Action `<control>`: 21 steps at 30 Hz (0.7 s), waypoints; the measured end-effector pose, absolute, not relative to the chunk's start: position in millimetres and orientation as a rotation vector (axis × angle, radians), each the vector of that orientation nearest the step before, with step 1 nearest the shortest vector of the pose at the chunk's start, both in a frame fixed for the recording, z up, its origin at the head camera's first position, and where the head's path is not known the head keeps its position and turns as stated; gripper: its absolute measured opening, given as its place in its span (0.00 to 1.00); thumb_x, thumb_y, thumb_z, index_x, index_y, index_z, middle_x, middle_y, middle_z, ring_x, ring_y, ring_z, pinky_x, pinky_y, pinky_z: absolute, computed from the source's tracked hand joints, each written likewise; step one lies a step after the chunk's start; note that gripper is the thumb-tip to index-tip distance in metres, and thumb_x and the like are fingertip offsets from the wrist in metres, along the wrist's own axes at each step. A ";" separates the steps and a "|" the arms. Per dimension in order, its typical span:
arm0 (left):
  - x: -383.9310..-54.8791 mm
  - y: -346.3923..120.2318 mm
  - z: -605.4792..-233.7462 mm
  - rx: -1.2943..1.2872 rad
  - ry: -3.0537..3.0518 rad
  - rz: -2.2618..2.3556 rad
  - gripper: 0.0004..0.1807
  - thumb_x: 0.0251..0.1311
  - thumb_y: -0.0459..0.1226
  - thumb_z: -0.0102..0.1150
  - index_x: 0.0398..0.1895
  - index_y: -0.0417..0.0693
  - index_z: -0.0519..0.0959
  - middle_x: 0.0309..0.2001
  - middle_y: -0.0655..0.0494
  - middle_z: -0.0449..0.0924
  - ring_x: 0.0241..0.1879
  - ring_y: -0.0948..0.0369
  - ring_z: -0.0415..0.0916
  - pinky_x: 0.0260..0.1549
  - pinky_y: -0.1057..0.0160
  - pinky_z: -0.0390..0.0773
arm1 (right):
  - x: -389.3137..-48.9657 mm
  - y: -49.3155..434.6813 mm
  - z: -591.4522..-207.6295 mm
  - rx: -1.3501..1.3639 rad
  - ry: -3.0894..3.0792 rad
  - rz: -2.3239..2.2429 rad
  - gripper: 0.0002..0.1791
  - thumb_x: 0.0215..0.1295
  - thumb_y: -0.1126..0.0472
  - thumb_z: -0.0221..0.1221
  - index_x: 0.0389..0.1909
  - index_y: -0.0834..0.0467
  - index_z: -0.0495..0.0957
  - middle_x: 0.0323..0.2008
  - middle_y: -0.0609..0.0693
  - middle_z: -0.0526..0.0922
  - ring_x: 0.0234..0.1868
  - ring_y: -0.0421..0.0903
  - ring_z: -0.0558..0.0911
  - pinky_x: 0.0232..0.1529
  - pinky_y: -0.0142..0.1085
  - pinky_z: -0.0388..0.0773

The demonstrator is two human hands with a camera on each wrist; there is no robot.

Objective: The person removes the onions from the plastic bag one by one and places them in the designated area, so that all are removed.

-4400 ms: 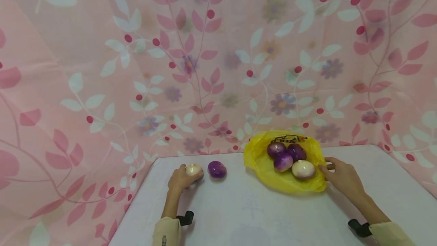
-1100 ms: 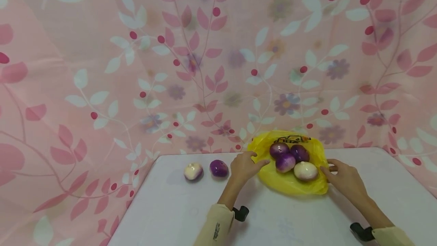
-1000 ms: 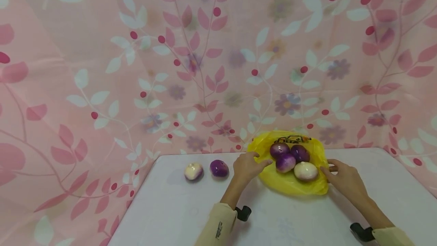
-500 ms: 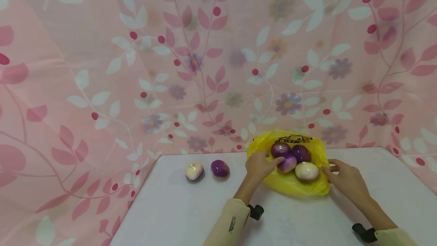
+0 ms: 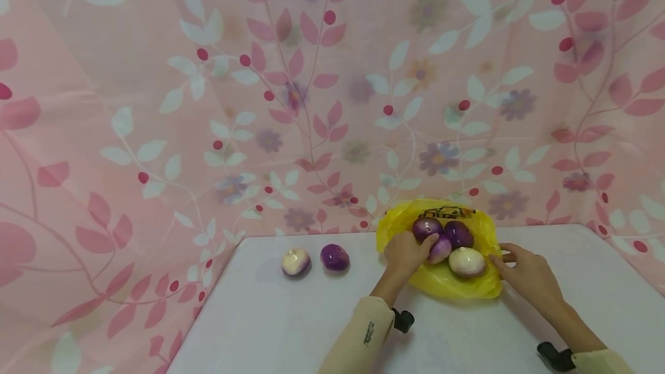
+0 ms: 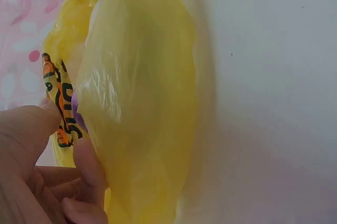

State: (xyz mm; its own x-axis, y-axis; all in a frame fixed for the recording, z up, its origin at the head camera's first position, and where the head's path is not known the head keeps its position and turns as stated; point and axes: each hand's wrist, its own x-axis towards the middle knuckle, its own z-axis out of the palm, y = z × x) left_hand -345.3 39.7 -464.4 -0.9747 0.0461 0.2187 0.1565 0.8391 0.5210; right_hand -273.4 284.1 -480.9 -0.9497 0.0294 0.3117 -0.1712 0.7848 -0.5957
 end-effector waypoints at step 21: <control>-339.7 62.5 -465.6 -0.130 -2.875 -1.152 0.32 0.56 0.64 0.61 0.13 0.47 0.73 0.06 0.57 0.68 0.07 0.61 0.69 0.09 0.66 0.66 | -271.0 283.4 -480.7 0.098 -2.660 0.914 0.29 0.69 0.49 0.60 0.56 0.71 0.74 0.39 0.68 0.84 0.35 0.60 0.85 0.29 0.47 0.82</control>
